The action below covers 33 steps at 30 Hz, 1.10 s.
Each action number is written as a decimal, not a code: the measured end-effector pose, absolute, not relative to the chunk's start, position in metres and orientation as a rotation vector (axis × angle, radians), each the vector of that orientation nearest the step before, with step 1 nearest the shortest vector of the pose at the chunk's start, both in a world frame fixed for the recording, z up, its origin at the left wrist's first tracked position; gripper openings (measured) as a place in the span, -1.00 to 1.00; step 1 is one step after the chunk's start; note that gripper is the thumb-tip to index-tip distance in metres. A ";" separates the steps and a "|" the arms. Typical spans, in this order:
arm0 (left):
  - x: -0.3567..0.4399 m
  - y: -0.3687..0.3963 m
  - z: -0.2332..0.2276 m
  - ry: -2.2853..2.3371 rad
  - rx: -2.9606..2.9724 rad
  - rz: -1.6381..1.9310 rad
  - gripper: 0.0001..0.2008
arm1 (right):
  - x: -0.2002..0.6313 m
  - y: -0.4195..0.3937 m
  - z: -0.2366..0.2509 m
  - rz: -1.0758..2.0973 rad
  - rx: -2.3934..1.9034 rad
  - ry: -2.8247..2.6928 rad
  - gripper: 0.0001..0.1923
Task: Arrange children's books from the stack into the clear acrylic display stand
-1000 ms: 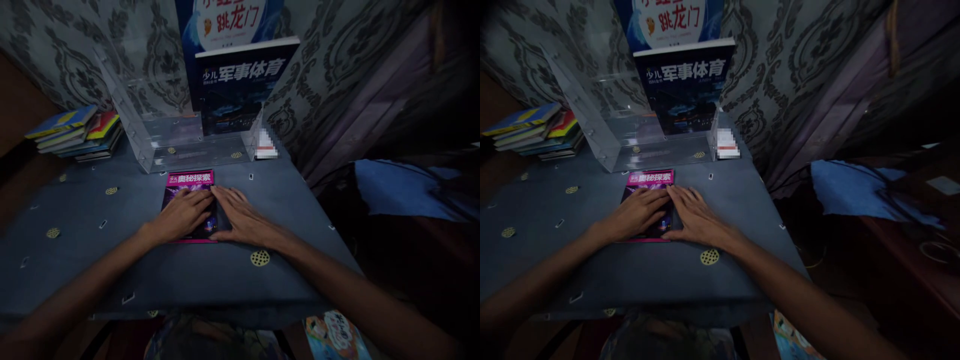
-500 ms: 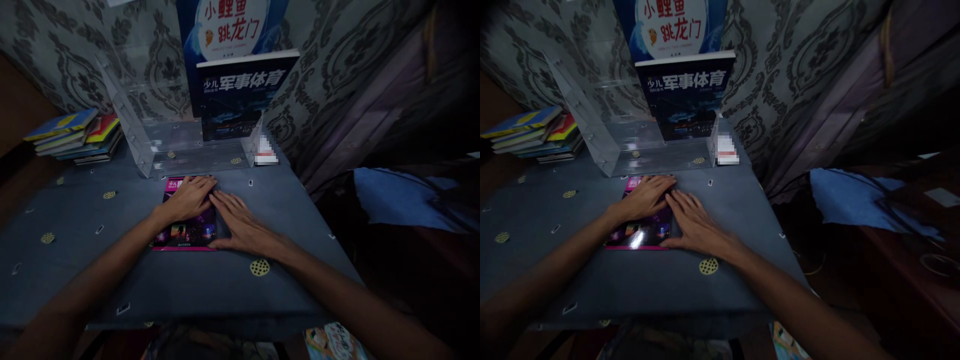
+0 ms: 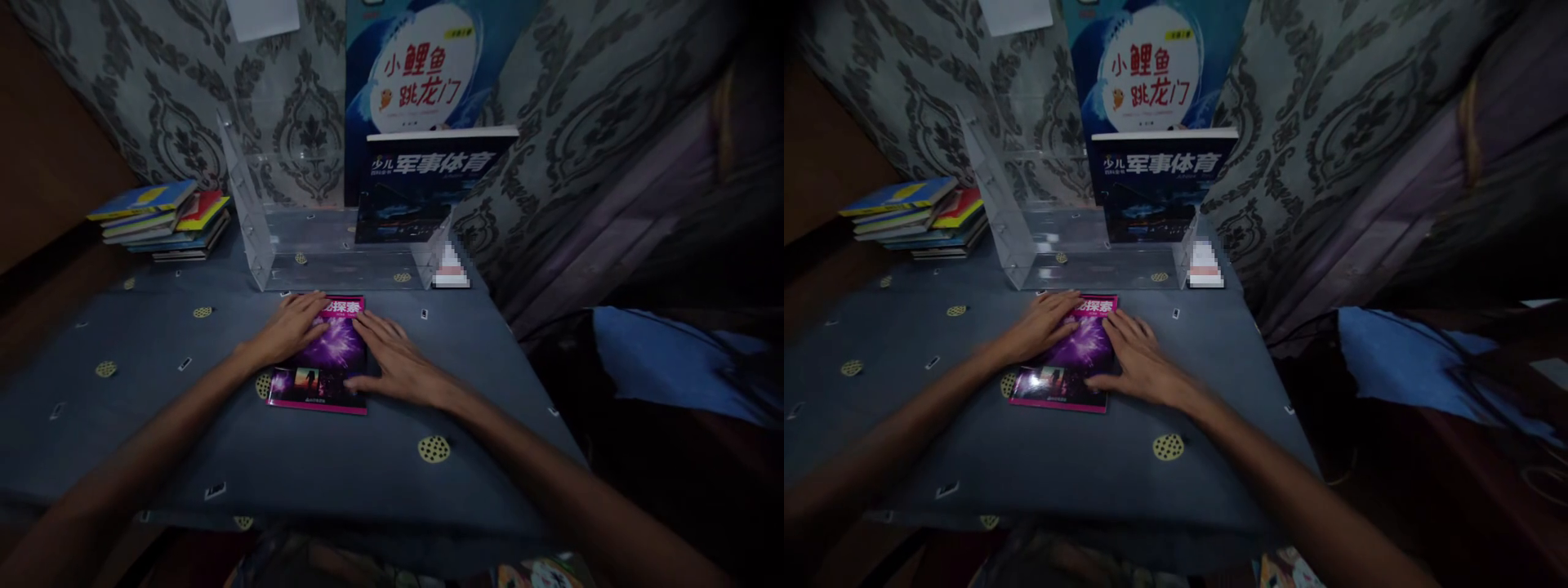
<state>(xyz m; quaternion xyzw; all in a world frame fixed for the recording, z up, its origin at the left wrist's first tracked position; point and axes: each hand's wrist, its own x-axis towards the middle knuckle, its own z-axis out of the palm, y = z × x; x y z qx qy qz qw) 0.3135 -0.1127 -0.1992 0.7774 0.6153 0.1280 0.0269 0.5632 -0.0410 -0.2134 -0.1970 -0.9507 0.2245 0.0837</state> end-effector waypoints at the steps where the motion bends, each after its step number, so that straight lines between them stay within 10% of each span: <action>1: 0.308 -0.115 -0.202 1.953 2.361 0.421 -0.52 | 0.558 -0.036 -0.213 0.661 -0.596 -2.826 0.13; 33: 0.293 -0.119 -0.208 2.099 2.437 0.541 -0.71 | 0.536 -0.015 -0.231 0.547 -0.786 -2.557 -0.17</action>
